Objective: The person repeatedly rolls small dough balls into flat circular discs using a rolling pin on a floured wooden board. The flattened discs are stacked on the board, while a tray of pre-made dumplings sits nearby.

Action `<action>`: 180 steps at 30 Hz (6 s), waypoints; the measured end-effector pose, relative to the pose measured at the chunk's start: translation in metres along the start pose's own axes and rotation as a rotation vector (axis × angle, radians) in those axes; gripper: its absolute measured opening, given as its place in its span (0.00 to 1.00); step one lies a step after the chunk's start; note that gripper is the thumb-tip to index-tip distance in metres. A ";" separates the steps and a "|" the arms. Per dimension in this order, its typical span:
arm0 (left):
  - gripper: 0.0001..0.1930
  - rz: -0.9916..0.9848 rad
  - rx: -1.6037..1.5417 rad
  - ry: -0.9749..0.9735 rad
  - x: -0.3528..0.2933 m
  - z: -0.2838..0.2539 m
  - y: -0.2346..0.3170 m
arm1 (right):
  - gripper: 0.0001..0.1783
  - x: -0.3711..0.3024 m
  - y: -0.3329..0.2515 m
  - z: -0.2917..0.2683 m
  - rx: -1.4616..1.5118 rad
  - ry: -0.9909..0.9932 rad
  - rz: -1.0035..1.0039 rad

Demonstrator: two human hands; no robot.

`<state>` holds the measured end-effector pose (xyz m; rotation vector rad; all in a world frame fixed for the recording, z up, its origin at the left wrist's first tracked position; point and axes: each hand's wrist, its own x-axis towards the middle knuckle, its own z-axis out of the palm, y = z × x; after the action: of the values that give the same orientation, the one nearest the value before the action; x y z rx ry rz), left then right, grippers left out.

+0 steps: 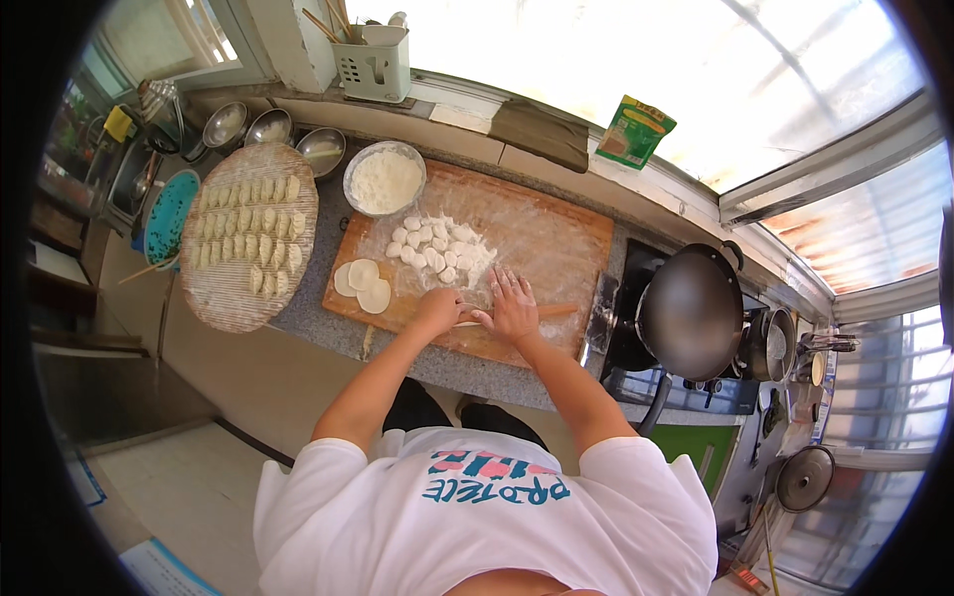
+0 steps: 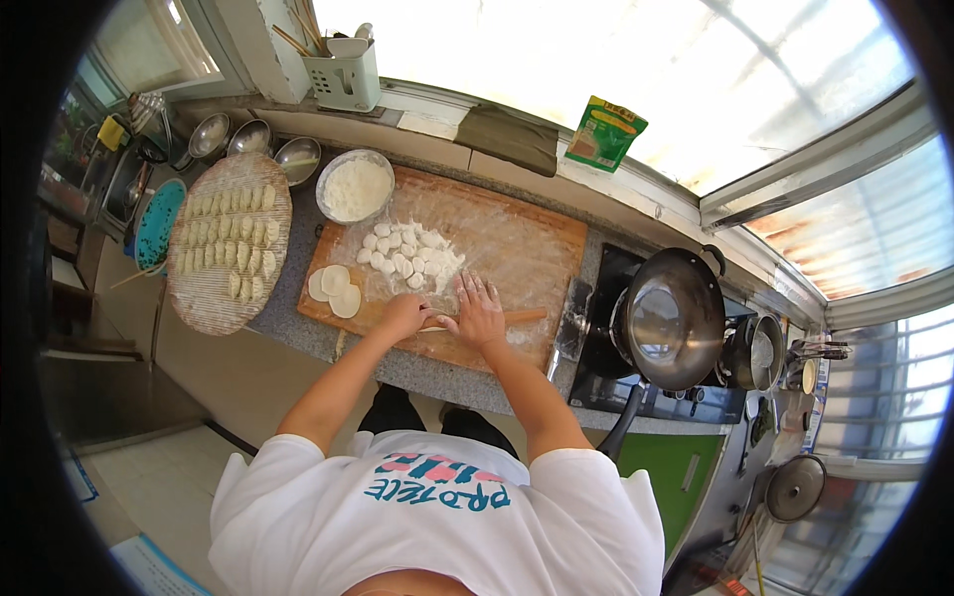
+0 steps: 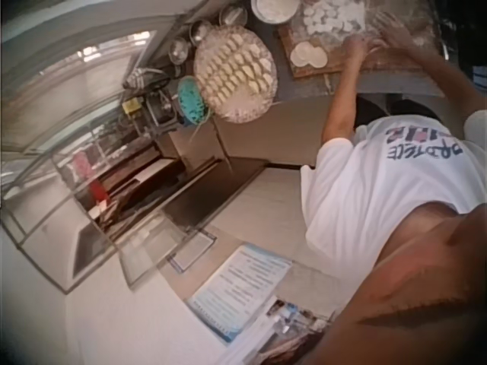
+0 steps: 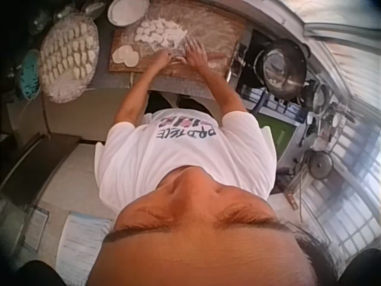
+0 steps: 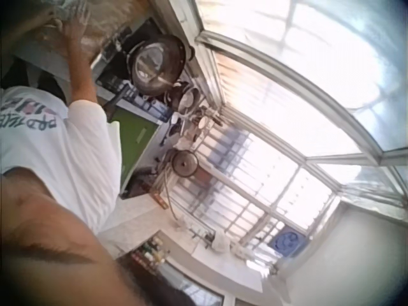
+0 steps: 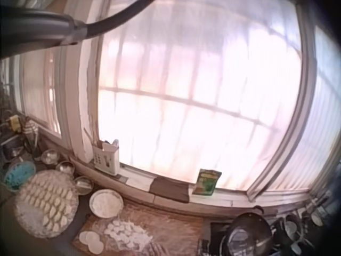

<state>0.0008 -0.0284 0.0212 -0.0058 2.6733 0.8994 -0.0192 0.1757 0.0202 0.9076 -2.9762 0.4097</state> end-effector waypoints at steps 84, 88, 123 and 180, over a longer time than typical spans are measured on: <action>0.07 -0.095 -0.037 -0.025 0.005 -0.005 0.017 | 0.49 -0.002 0.005 0.005 -0.007 0.064 0.015; 0.06 0.119 -0.009 -0.038 0.013 0.017 0.000 | 0.50 -0.046 -0.002 0.007 0.052 0.038 -0.061; 0.05 0.237 0.013 0.094 0.005 0.023 -0.010 | 0.50 -0.087 -0.008 0.007 0.056 -0.004 -0.120; 0.06 0.073 0.025 -0.113 0.017 0.011 -0.003 | 0.56 -0.073 -0.013 0.008 0.048 -0.021 -0.100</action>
<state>-0.0113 -0.0229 0.0058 0.1451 2.5944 0.8617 0.0493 0.2028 0.0100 1.0663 -2.9352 0.4735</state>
